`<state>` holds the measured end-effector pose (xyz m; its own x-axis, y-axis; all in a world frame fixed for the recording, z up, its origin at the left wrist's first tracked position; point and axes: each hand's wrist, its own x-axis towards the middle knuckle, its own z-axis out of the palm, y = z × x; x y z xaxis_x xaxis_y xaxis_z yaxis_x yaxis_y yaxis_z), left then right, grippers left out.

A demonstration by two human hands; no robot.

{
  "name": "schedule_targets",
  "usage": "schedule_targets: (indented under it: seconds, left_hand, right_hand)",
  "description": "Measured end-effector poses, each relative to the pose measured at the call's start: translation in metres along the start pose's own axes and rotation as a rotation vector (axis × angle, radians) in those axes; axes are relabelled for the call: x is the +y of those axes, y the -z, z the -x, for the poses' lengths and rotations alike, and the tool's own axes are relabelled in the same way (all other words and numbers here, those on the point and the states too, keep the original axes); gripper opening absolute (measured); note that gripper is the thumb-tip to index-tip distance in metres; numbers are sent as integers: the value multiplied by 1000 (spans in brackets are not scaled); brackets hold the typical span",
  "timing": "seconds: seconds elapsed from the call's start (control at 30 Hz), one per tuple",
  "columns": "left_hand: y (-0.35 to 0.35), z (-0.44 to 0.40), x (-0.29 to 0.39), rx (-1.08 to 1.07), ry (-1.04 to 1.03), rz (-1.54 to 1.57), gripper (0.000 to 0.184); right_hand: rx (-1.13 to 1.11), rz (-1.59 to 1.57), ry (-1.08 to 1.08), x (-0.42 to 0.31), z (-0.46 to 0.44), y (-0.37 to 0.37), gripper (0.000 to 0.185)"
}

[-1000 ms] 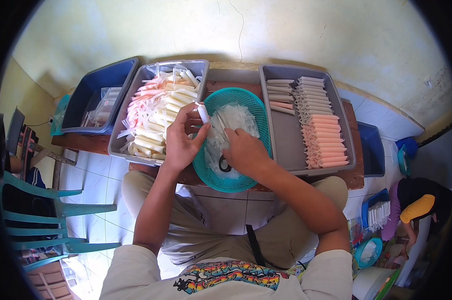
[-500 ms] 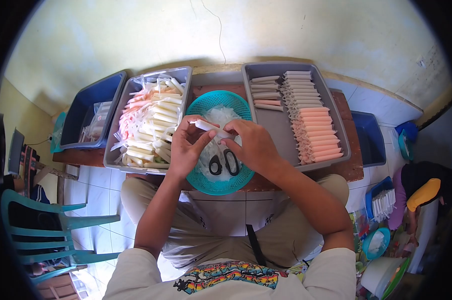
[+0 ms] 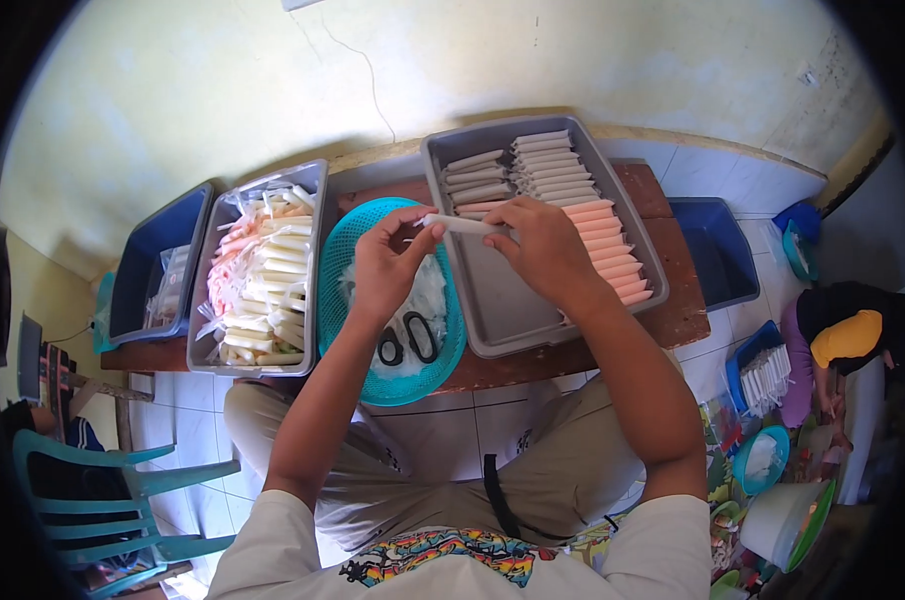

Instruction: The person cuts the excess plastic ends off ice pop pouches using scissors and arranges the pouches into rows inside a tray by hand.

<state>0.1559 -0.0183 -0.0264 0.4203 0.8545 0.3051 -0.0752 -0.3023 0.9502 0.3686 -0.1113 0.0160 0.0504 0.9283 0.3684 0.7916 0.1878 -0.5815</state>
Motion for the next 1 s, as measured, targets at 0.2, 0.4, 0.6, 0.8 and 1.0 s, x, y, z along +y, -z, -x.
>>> schedule_targets:
  seconds: [0.2,0.4,0.6,0.8,1.0]
  left_hand:
    - [-52,-54,-15,12,-159,-309,28]
    - [-92,-105,-44,-100,-132,-482,27]
    - [-115,-146,-73,-86,-11,-562,25]
    - [-126,-171,-95,-36,-69,-525,27]
    - [-130,-169,-101,-39,-106,-559,23]
  right_hand:
    - [59,196,-4,60,-20,35,20]
    - [108,361,57,123,-43,43,18]
    - [209,522,85,163,-68,33,18]
    - [185,663,32,193,-89,24,22]
    - [232,784,87,209,-93,12,24]
